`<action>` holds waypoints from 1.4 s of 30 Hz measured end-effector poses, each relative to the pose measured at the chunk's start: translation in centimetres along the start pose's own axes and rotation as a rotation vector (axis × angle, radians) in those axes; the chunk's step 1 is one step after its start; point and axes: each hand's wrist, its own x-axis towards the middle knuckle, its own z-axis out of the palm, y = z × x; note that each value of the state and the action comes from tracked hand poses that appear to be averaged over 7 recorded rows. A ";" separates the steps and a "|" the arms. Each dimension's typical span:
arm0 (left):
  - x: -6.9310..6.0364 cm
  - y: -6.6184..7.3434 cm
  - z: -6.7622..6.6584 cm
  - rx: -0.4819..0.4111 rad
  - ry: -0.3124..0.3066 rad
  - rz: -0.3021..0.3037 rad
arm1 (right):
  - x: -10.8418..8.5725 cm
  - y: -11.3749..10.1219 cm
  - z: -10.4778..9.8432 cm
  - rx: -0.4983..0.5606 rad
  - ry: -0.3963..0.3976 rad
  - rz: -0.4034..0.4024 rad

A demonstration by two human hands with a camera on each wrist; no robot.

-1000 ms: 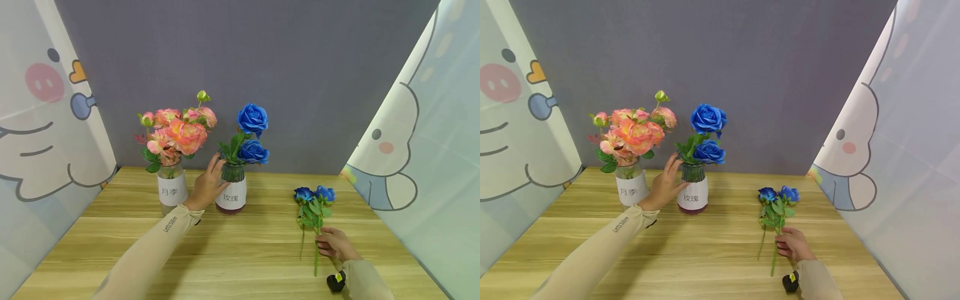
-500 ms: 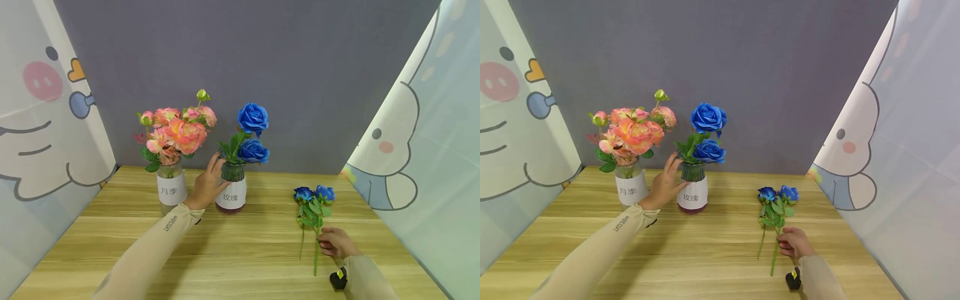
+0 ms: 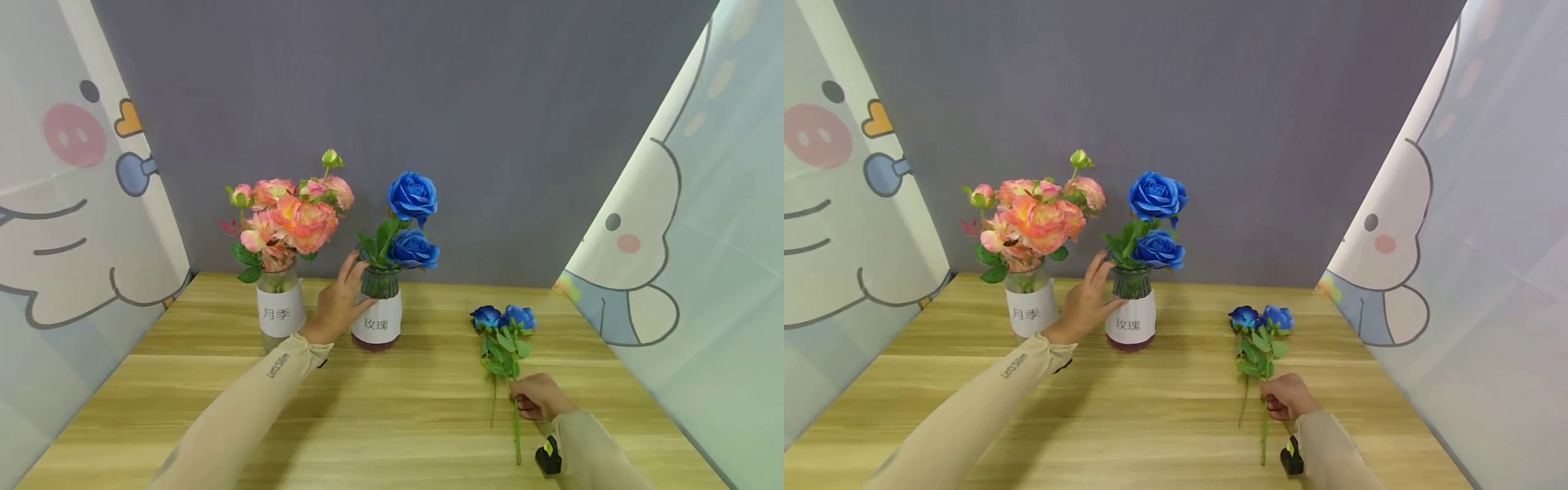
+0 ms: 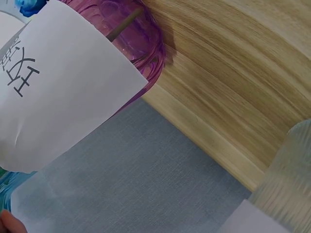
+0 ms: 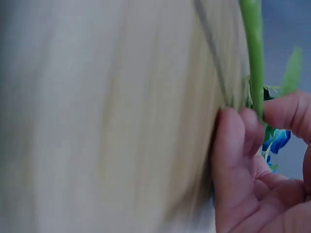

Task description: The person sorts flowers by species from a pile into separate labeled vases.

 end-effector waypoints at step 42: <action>0.0 -0.3 0.2 0.042 0.042 0.036 | -1.8 -2.9 0.9 1.120 0.603 -0.273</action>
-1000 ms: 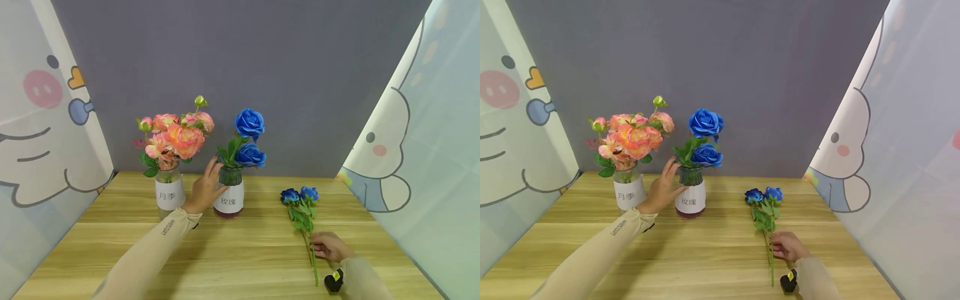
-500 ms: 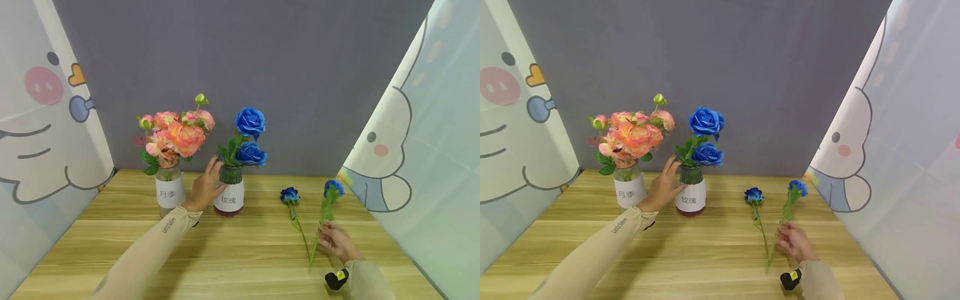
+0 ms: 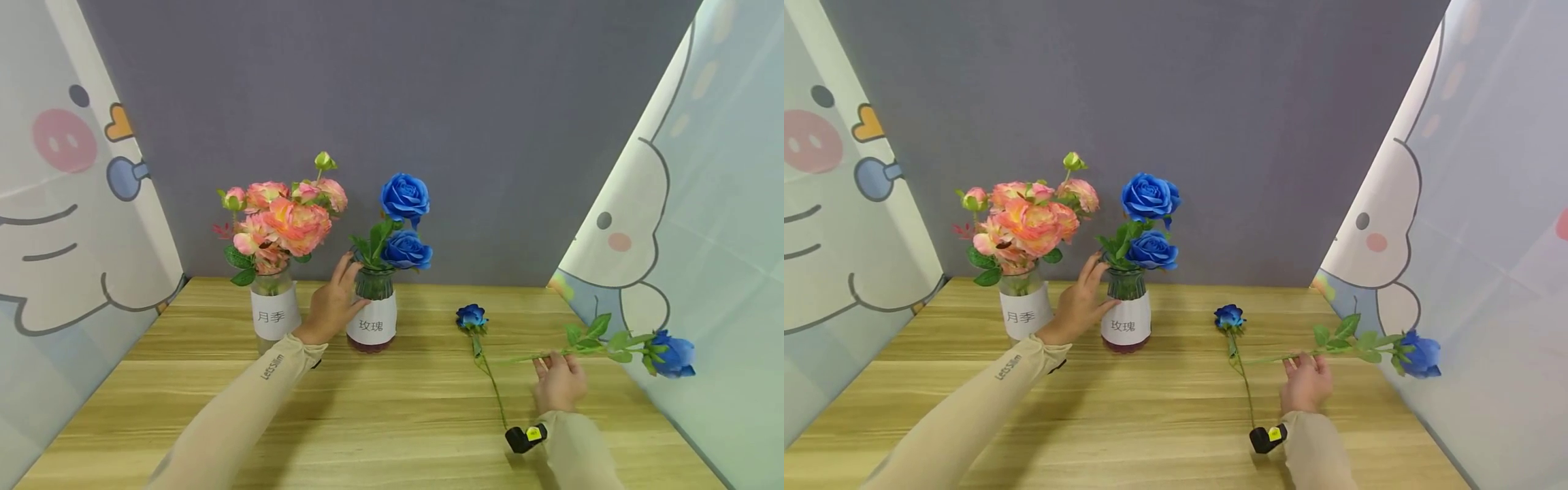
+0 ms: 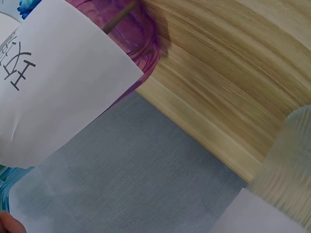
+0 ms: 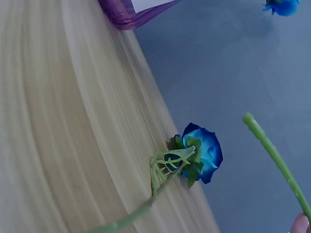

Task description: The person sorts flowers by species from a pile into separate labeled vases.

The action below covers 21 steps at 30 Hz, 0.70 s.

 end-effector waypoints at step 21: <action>0.1 0.0 -0.1 -0.007 -0.016 -0.009 | -2.4 2.8 6.0 0.140 0.014 0.033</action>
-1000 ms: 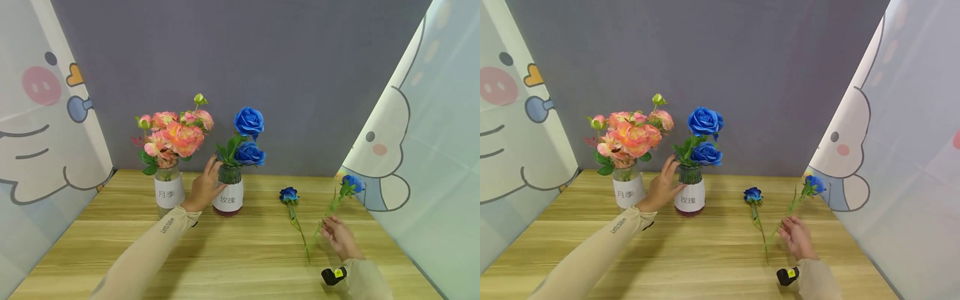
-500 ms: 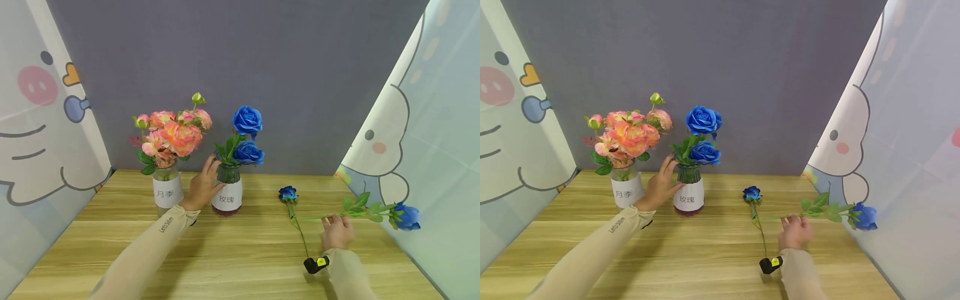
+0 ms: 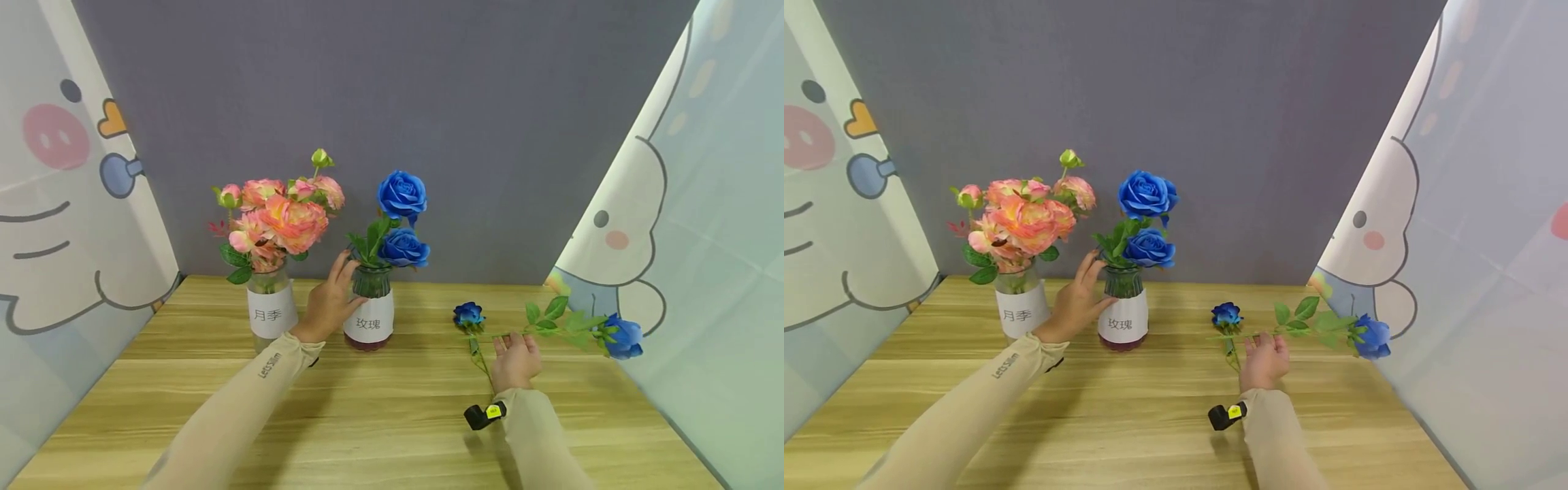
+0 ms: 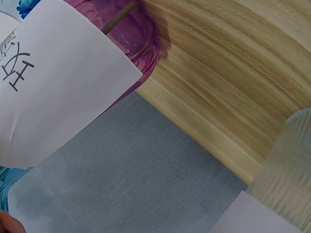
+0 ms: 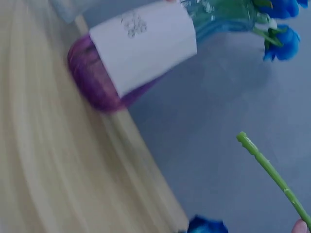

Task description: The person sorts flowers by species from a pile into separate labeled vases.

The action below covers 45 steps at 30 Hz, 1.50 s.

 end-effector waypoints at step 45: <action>-0.1 0.0 0.0 -0.025 -0.018 0.003 | -7.1 0.7 14.1 0.151 -0.211 -0.038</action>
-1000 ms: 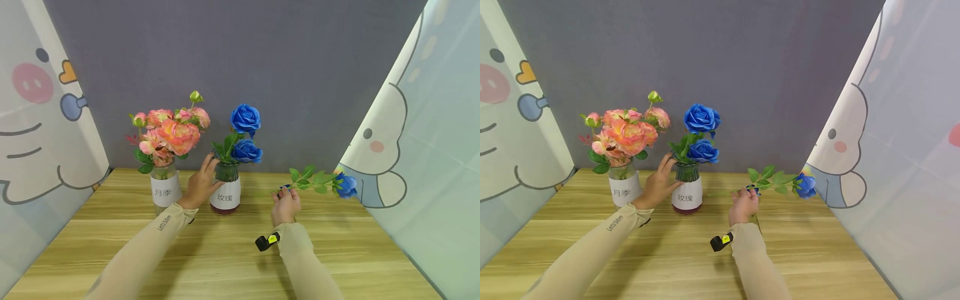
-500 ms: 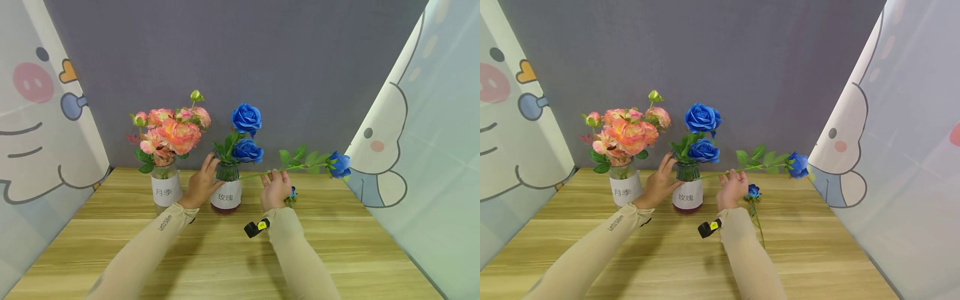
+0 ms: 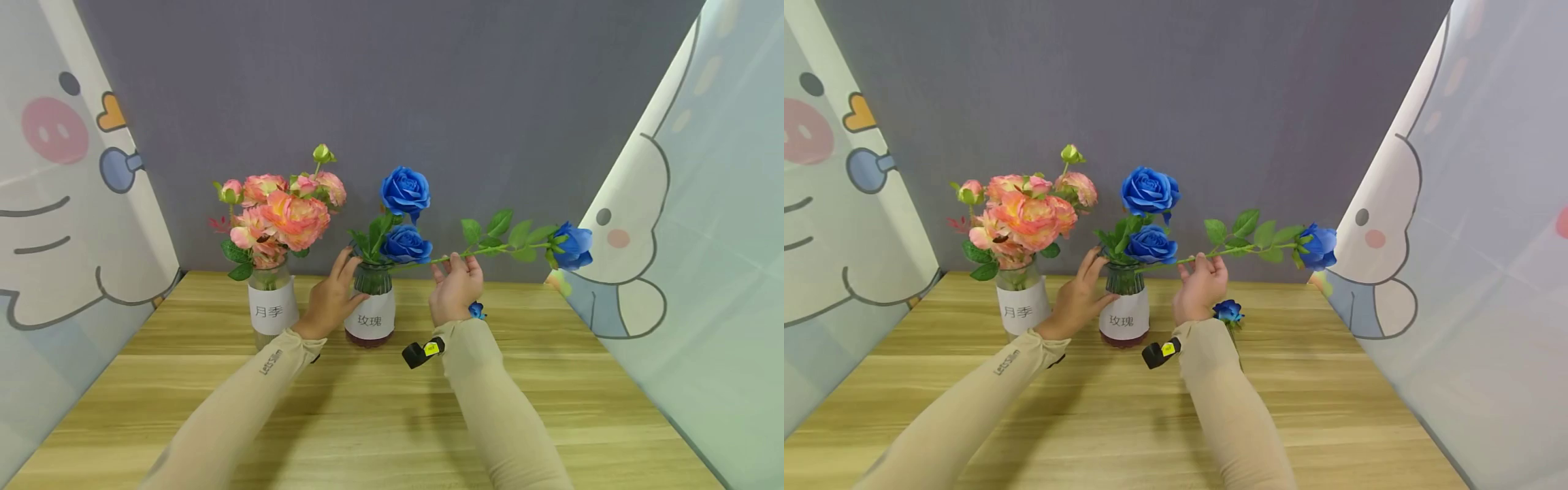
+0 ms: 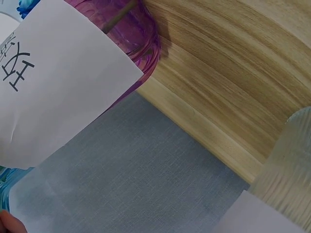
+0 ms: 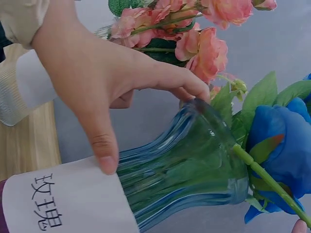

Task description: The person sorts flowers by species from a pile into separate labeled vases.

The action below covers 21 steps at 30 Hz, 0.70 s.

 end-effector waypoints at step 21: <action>0.1 0.2 0.0 0.032 0.019 -0.002 | 0.5 -0.5 3.4 -0.110 -0.013 -0.131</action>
